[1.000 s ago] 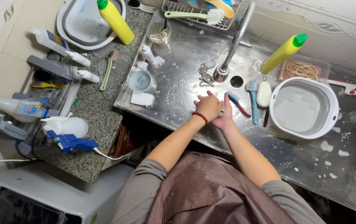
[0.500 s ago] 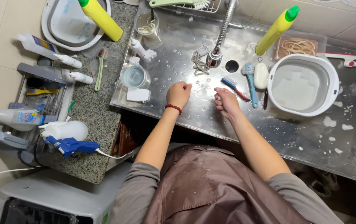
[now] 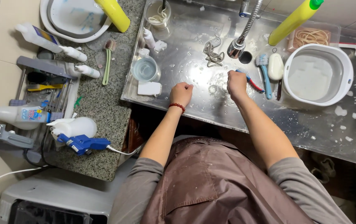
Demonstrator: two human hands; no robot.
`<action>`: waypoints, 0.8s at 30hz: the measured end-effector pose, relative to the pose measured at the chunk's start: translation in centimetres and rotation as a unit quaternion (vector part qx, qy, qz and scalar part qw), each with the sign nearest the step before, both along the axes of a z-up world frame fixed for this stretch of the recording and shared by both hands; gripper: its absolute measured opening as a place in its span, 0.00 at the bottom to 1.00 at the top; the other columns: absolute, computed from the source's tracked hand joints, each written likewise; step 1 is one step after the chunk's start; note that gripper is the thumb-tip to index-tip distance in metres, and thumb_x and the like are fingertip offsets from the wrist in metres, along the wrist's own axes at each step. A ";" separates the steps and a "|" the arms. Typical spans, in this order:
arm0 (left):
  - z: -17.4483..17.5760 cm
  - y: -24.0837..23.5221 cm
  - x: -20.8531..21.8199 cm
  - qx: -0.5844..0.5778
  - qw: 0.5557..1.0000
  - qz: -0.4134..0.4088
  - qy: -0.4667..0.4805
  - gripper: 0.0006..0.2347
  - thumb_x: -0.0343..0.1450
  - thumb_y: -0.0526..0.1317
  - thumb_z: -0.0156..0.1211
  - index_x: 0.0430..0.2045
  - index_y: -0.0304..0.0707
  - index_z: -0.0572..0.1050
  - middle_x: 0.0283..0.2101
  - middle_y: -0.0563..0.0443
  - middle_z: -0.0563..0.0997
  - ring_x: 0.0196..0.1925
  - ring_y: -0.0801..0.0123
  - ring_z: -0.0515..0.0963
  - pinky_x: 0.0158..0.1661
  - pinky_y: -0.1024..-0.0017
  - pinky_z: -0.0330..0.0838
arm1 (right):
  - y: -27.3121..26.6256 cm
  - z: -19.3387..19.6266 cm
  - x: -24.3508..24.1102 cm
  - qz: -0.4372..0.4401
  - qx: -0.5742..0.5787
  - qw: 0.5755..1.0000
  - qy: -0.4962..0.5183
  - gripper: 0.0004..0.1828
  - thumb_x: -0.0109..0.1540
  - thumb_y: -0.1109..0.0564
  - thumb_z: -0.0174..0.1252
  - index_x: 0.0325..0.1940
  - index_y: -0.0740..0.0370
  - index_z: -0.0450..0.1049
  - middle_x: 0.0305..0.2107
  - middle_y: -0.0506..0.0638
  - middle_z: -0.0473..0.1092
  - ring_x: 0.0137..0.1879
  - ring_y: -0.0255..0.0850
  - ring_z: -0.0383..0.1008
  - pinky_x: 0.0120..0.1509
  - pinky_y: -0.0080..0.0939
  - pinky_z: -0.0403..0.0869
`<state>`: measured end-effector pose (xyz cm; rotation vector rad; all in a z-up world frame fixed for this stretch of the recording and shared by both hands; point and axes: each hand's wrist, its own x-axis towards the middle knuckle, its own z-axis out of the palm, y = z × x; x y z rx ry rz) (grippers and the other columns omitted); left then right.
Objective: The person washes a long, white rope under a running tap in a kitchen sink, then lays it on the counter. They use a blue glue gun to apply a continuous line of glue along the length of the rope.
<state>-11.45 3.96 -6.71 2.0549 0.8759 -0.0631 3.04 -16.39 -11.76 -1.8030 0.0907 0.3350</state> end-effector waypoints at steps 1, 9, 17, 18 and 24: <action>0.2 0.0 -0.1 -0.002 1.000 -0.001 -0.001 0.11 0.68 0.48 0.62 0.28 0.41 0.84 0.33 0.42 0.85 0.38 0.47 0.84 0.43 0.57 0.78 | 0.3 0.9 -0.4 -0.001 -0.002 1.000 -0.001 0.20 0.62 0.57 0.52 0.14 0.60 0.65 0.12 0.47 0.61 0.16 0.36 0.56 0.20 0.43 0.56; 3.4 -2.5 0.1 -0.141 0.954 -0.118 -0.235 0.15 0.68 0.39 0.65 0.49 0.40 0.78 0.43 0.47 0.82 0.39 0.61 0.83 0.43 0.66 0.79 | 3.1 12.7 -5.7 0.072 0.327 0.873 0.356 0.26 0.66 0.38 0.44 0.52 0.61 0.71 0.32 0.53 0.76 0.39 0.43 0.77 0.47 0.46 0.76; 2.6 -1.9 -0.2 -0.138 0.938 -0.161 -0.272 0.10 0.68 0.38 0.71 0.42 0.39 0.83 0.42 0.48 0.84 0.43 0.69 0.83 0.44 0.73 0.77 | -1.2 8.4 -7.8 0.183 0.371 0.869 0.272 0.35 0.63 0.60 0.59 0.76 0.56 0.62 0.41 0.49 0.73 0.47 0.38 0.73 0.58 0.48 0.73; 2.9 -1.8 -0.3 -0.170 0.938 -0.149 -0.263 0.09 0.69 0.38 0.70 0.40 0.38 0.84 0.41 0.50 0.84 0.42 0.70 0.83 0.44 0.74 0.77 | -1.2 8.9 -8.1 0.194 0.277 0.917 0.212 0.36 0.61 0.63 0.62 0.74 0.60 0.63 0.44 0.49 0.74 0.47 0.37 0.72 0.53 0.43 0.70; 3.4 0.7 0.2 -0.367 0.898 -0.054 -0.238 0.09 0.75 0.41 0.61 0.44 0.38 0.83 0.36 0.56 0.84 0.38 0.77 0.81 0.37 0.78 0.74 | -1.5 11.4 -9.2 0.113 0.272 0.930 0.221 0.16 0.64 0.59 0.56 0.55 0.67 0.73 0.42 0.52 0.77 0.43 0.42 0.80 0.49 0.47 0.78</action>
